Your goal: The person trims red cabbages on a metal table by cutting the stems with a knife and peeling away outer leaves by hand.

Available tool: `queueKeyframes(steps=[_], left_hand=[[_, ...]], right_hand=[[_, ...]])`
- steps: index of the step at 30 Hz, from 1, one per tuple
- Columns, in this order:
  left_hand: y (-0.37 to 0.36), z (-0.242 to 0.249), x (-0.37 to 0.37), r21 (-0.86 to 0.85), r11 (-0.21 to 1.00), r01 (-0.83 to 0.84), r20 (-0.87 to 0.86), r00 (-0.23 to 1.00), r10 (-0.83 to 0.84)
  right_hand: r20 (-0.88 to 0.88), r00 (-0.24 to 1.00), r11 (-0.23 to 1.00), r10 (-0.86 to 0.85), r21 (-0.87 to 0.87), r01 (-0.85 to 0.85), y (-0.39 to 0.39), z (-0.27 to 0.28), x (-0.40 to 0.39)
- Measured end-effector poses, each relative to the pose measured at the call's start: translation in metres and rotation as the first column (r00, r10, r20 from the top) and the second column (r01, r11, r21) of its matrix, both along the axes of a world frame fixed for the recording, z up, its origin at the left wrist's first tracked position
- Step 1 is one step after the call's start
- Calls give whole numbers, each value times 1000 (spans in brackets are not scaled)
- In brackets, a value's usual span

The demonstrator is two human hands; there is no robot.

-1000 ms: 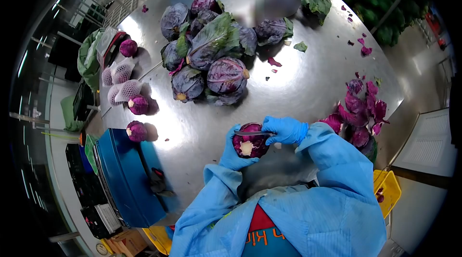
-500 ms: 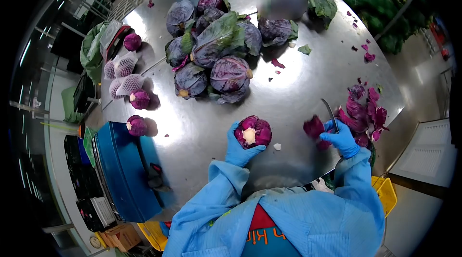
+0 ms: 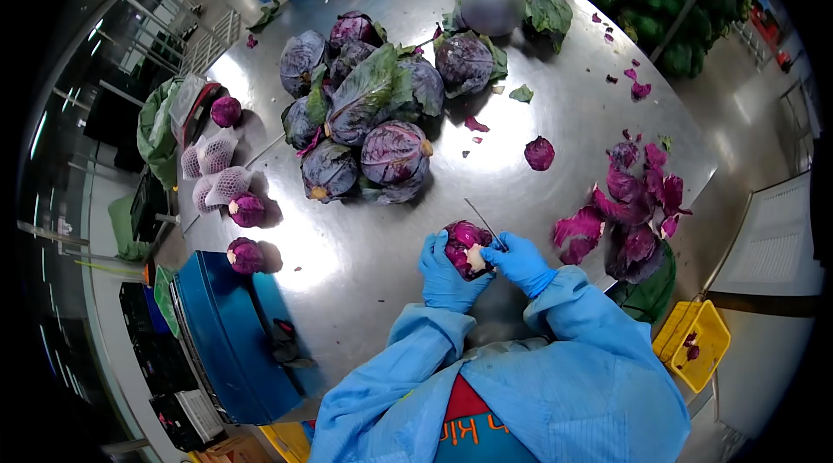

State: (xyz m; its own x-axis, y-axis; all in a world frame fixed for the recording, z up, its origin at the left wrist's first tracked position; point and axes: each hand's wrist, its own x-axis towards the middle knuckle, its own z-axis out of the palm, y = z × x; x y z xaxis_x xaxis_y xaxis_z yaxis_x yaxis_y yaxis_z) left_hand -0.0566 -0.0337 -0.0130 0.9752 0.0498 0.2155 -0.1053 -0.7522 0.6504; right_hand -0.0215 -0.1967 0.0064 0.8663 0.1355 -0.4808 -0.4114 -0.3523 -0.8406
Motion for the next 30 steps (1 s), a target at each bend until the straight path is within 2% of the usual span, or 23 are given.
queueKeyframes(steps=[2, 3, 5, 6, 7, 9, 10, 11, 12, 13, 15, 16, 19, 20, 22, 25, 28, 30], left_hand=[[-2, 4, 2, -1, 1000, -23, -44, 999, 23], [-2, -1, 6, 49, 999, -21, -66, 998, 24], [2, -30, 15, 151, 988, -15, -121, 992, 34], [11, -50, 21, 128, 990, 53, -49, 998, -47], [15, -29, 24, -36, 992, 125, -65, 990, -127], [27, 33, 27, -352, 902, 249, -53, 957, -285], [39, 26, 26, -373, 886, 277, -24, 951, -307], [52, 10, 23, -391, 867, 308, 7, 943, -332], [65, -9, 20, -409, 846, 342, 40, 933, -358], [75, -21, 18, -426, 824, 374, 73, 922, -381], [96, -31, 5, -474, 842, 260, -66, 942, -328], [100, -25, 2, -490, 850, 193, -140, 945, -295], [81, -4, -5, -748, 625, -222, -391, 909, -145], [69, 6, -2, -731, 588, -346, -448, 894, -30], [69, -3, 4, -655, 667, -356, -461, 887, 21], [71, -14, 11, -604, 726, -327, -453, 891, 25], [73, -16, 14, -551, 774, -310, -463, 886, 26], [72, -14, 15, -512, 803, -304, -479, 877, 27]], right_hand=[[-15, 1000, 1000, 16, 13, -15, 2, 13, 0], [-42, 987, 977, 154, 155, -145, 6, 25, -1], [-49, 903, 822, 427, 437, -365, 12, 59, -10], [-170, 809, 770, 562, 463, -438, 11, 74, -6], [-132, 900, 807, 416, 511, -298, 12, 73, 0], [-82, 993, 789, 80, 615, -13, 13, 65, 13], [80, 994, 906, 72, 411, -99, 6, 38, 31], [240, 966, 975, 96, 174, -140, -4, 8, 49], [245, 957, 980, 157, 79, -181, -6, 1, 58], [209, 952, 963, 222, 106, -248, -3, -8, 62], [138, 924, 910, 358, 172, -378, 8, -23, 65], [250, 909, 914, 333, 152, -376, 15, -22, 61], [365, 828, 891, 426, -8, -454, 28, -10, 54], [380, 801, 877, 462, -61, -477, 30, -12, 54], [412, 742, 845, 529, -177, -504, 32, -14, 57], [497, 705, 859, 507, -225, -459, 29, -6, 56], [504, 605, 784, 616, -464, -412, 30, -2, 53], [487, 623, 778, 612, -510, -366, 32, -4, 51]])
